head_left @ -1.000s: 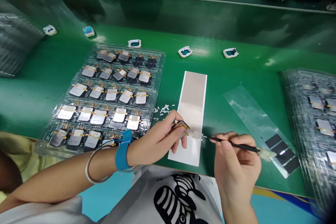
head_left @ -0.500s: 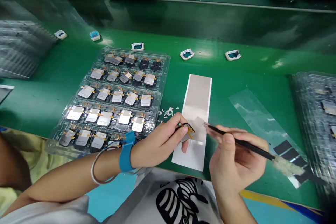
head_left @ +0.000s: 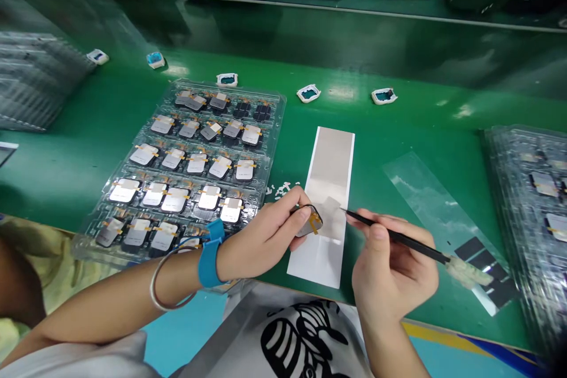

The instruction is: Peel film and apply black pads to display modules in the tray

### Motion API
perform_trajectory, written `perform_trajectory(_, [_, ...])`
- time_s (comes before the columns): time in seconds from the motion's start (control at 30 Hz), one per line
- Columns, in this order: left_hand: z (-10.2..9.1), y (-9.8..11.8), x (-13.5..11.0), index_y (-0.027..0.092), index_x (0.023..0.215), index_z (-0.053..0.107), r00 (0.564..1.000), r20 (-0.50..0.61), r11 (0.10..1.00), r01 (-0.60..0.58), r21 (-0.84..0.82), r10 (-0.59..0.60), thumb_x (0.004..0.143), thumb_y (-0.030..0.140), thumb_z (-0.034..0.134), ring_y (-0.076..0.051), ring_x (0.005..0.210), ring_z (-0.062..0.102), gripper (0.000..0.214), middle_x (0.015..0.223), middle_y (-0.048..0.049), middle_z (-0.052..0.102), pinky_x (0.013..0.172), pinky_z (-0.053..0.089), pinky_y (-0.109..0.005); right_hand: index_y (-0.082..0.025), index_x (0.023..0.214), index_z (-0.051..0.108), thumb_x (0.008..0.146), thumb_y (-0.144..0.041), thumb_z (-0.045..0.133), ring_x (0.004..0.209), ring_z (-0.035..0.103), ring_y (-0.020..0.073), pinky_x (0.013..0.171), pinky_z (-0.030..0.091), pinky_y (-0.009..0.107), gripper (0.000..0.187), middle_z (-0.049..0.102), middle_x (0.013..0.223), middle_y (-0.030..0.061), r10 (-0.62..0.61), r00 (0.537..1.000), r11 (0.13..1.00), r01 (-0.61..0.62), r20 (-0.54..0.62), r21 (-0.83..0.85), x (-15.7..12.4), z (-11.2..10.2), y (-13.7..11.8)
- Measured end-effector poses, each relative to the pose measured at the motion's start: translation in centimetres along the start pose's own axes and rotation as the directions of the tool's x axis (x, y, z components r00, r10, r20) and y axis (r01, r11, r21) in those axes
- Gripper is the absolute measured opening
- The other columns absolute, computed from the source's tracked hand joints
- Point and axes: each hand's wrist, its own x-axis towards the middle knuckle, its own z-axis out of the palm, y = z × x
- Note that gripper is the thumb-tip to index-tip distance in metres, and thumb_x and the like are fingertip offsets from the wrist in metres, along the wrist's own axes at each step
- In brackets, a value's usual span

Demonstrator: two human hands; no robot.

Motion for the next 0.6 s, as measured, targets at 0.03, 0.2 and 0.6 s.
perform_trajectory(0.03, [0.0,0.0,0.0,0.021,0.086,0.038,1.000,0.003,1.000,-0.005,-0.015,0.005,0.105,0.041,0.030,-0.009,0.058,0.038,0.028,0.067,0.0057,0.042,0.061,0.035,-0.026,-0.017,0.091,0.065,0.084,-0.008,0.064,0.081,0.071,0.0144,0.068,0.065,0.028,0.012,0.068,0.084,0.0008,0.020,1.000,1.000,-0.020,-0.018,0.018,0.1,0.0,0.0])
perform_trajectory(0.2, [0.2,0.2,0.1,0.021,0.105,0.039,0.999,0.026,0.996,-0.041,-0.080,0.043,0.106,0.034,0.028,-0.008,0.058,0.039,0.017,0.071,0.0047,0.052,0.057,0.034,-0.023,-0.016,0.092,0.063,0.084,-0.013,0.067,0.077,0.074,0.0173,0.069,0.066,0.030,0.009,0.073,0.083,0.0020,0.249,0.969,0.963,-0.245,-0.015,0.113,0.4,-0.2,-0.6])
perform_trajectory(0.6, [0.4,-0.1,-0.3,0.020,0.114,0.031,0.995,0.032,0.995,-0.096,-0.040,0.097,0.103,0.025,0.035,-0.007,0.058,0.041,0.012,0.084,-0.0008,0.059,0.052,0.036,-0.020,-0.020,0.097,0.053,0.089,-0.012,0.058,0.078,0.074,0.0165,0.065,0.067,0.031,0.012,0.067,0.087,0.0012,0.242,0.970,0.968,-0.243,0.023,0.070,-0.9,0.4,-1.1])
